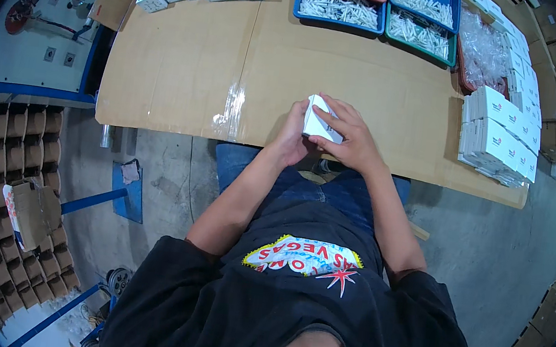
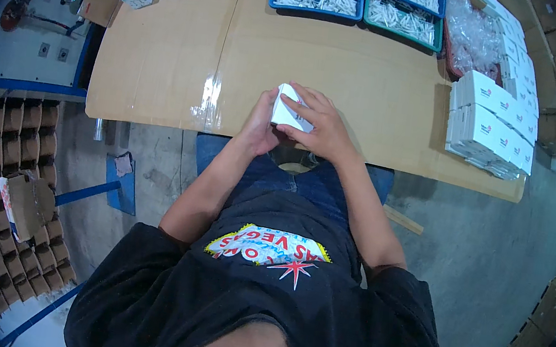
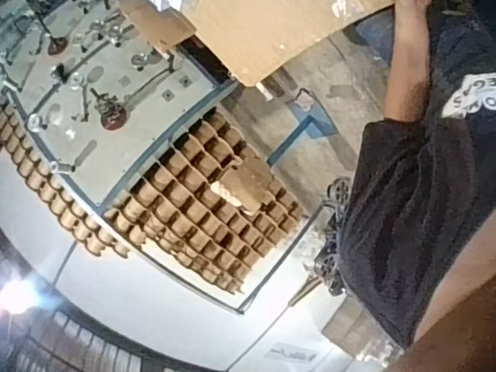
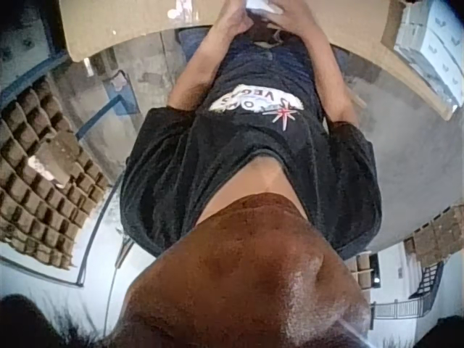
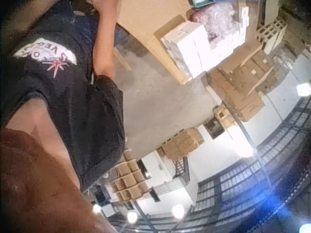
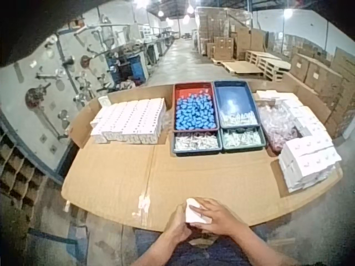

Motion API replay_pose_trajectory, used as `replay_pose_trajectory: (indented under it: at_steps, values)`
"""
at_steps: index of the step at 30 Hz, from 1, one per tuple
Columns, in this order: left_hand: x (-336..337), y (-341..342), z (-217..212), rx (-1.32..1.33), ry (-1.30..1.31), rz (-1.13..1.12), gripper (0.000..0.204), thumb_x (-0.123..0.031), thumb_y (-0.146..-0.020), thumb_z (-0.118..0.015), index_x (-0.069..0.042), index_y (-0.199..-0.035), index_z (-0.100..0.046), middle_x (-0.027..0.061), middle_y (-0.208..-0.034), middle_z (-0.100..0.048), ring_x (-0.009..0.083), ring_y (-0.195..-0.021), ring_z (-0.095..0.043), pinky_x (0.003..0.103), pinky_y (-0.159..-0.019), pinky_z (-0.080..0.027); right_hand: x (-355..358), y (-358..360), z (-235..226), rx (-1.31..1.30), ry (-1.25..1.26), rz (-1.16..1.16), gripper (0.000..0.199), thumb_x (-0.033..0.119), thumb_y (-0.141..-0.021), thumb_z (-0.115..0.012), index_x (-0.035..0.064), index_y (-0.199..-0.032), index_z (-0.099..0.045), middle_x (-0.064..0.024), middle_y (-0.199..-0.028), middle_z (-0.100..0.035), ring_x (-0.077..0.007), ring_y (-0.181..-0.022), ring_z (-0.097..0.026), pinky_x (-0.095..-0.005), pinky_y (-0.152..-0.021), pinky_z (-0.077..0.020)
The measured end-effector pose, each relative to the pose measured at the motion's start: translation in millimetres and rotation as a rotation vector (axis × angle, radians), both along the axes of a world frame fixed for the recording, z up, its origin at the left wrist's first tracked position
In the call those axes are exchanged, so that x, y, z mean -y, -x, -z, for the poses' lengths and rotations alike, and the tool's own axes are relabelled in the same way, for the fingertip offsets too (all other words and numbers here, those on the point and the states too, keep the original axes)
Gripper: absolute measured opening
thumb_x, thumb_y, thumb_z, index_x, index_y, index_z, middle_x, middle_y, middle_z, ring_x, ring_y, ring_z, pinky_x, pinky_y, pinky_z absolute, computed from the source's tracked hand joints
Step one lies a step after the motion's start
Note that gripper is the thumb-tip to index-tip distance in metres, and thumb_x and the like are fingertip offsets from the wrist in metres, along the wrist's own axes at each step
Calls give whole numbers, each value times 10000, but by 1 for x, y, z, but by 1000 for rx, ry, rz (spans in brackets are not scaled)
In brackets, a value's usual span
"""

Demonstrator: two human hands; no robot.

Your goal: The person assembles small electrical components by inserting blue plastic pieces and white pins into white rectangular boxes. They handle the boxes one at a time, rotate them to align parts, and place the finished units into a stack on the table.

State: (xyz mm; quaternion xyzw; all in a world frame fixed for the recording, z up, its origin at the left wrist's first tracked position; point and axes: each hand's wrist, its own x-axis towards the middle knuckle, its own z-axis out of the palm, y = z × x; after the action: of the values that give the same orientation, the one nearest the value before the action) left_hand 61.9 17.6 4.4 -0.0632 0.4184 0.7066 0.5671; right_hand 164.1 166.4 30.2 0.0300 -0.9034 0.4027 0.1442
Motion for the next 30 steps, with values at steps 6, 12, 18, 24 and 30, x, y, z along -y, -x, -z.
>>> replay_pose_trajectory:
  at_steps: [6, 12, 18, 24, 30]
  values:
    - [9, 1, -11, -7, -115, 15, 531, -528, -1063, -356, -134, -1349, -566, 65, -1145, -681, 220, -1022, -663, 396, -812, -542, 2, -4, -15, -38, 1, 27, 628, 253, -829, -806, 158, -1427, -639, -164, -1527, -539, -358, -1362, -530, -460, -1130, -427]
    - [17, 7, 6, 123, -364, -38, 497, -468, -1084, -421, -125, -1424, -539, 77, -1293, -648, 212, -1182, -629, 418, -955, -537, -1, -2, -10, 15, 113, 86, 645, 251, -839, -804, 94, -1435, -613, -167, -1527, -538, -347, -1356, -540, -438, -1133, -433]
    - [23, 7, -8, -44, -278, 71, 629, -592, -1081, -392, -112, -1482, -463, 109, -1323, -637, 228, -1175, -639, 377, -960, -554, -16, -6, -24, 137, 162, -29, 692, 247, -835, -823, 100, -1469, -586, -150, -1552, -519, -320, -1349, -562, -419, -1152, -421]
    - [17, -1, -33, -36, -156, 45, 770, -713, -1040, -318, -91, -1471, -460, 129, -1314, -633, 256, -1115, -671, 418, -915, -579, -28, 2, -58, 290, 98, -81, 679, 308, -782, -871, 60, -1366, -629, -126, -1401, -616, -291, -1262, -606, -420, -1100, -456]
    - [1, -14, -32, 100, -223, -72, 847, -776, -1010, -264, -79, -1430, -497, 143, -1281, -648, 285, -1043, -695, 427, -842, -582, -33, 22, -60, 303, 264, -95, 553, 328, -801, -854, 42, -1233, -661, -92, -1204, -673, -235, -1114, -643, -382, -1017, -493]
